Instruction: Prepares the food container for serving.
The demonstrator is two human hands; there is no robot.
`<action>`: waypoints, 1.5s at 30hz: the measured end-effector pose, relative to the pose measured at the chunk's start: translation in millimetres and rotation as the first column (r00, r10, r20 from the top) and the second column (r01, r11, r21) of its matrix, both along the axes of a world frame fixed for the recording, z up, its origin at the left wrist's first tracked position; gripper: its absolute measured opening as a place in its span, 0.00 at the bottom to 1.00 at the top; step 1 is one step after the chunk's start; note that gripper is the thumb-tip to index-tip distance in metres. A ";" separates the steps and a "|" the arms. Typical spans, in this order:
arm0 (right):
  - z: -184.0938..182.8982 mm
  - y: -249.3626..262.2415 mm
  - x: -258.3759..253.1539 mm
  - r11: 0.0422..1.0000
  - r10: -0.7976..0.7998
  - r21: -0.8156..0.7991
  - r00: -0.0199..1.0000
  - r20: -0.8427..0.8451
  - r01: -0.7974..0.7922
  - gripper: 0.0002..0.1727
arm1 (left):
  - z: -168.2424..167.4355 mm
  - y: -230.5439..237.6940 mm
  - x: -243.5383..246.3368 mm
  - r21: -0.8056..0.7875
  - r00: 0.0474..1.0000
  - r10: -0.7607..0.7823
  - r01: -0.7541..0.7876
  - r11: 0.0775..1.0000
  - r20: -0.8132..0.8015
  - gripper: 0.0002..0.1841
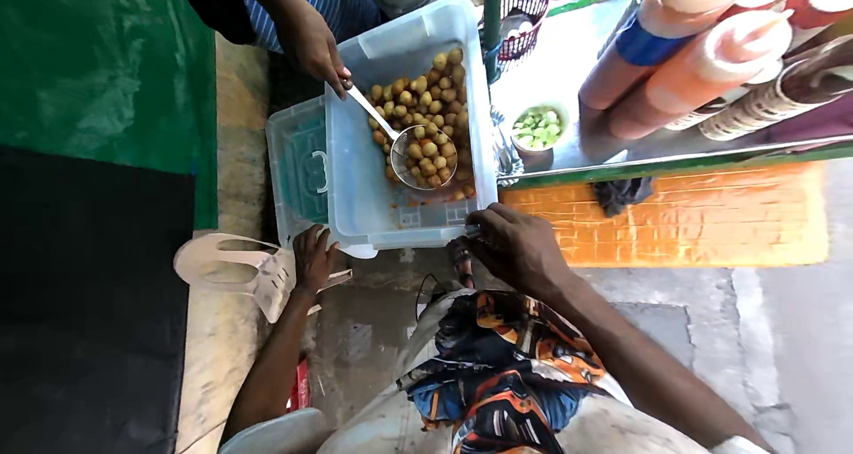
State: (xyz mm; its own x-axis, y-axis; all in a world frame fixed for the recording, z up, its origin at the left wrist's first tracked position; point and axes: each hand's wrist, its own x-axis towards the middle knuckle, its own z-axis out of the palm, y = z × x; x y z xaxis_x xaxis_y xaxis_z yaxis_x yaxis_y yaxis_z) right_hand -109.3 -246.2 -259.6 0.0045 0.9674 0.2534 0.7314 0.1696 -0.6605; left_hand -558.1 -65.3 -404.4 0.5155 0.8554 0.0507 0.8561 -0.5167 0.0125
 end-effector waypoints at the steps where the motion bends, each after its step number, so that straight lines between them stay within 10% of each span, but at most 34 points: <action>1: 0.9 1.3 -0.9 1.000 0.006 0.020 1.000 0.001 -0.006 0.14 | 3.7 -2.0 1.3 0.020 0.998 0.041 -0.041 0.999 0.042 0.23; 11: 96.3 -40.1 35.1 0.918 -0.035 0.354 0.924 -0.381 0.181 0.11 | 89.9 -48.9 95.6 0.211 0.674 0.131 -0.401 0.891 0.727 0.19; 15: 102.8 -58.5 45.6 0.815 -0.154 0.347 0.749 -0.644 0.465 0.16 | 156.5 -95.9 167.6 0.342 0.647 -0.197 -0.106 0.934 0.737 0.26; 20: 89.6 -35.9 12.2 0.897 0.033 0.374 0.809 -0.587 0.235 0.10 | 188.8 -101.1 252.9 0.368 0.772 -0.360 0.177 0.913 0.523 0.34; 24: 71.2 -31.8 12.4 0.966 0.008 0.235 0.893 -0.450 0.110 0.10 | 168.6 -70.6 270.9 0.345 0.743 -0.438 0.290 0.892 0.506 0.15; 31: 93.0 10.3 25.1 0.963 0.124 -0.267 0.919 0.374 -0.021 0.19 | 147.5 -55.1 283.1 0.254 0.793 -0.453 0.378 0.890 0.407 0.13; 38: 91.3 75.3 58.8 0.972 0.168 -0.228 0.858 0.486 -0.061 0.14 | 149.6 -46.1 258.6 0.248 0.859 -0.252 0.152 0.957 0.445 0.30; 45: 103.0 135.5 88.2 0.976 0.156 -0.218 0.751 0.642 -0.016 0.13 | 113.7 -55.4 211.6 0.202 0.780 -0.016 -0.142 0.969 0.625 0.20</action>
State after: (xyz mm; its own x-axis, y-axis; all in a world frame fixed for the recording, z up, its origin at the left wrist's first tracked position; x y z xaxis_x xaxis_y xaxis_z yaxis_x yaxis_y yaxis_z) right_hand -21.1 -110.7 -156.5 -0.1791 0.9836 -0.0222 0.9827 0.1777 -0.0529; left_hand -346.6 -120.7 -290.6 0.2500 0.8082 0.5332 0.7339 -0.5173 0.4401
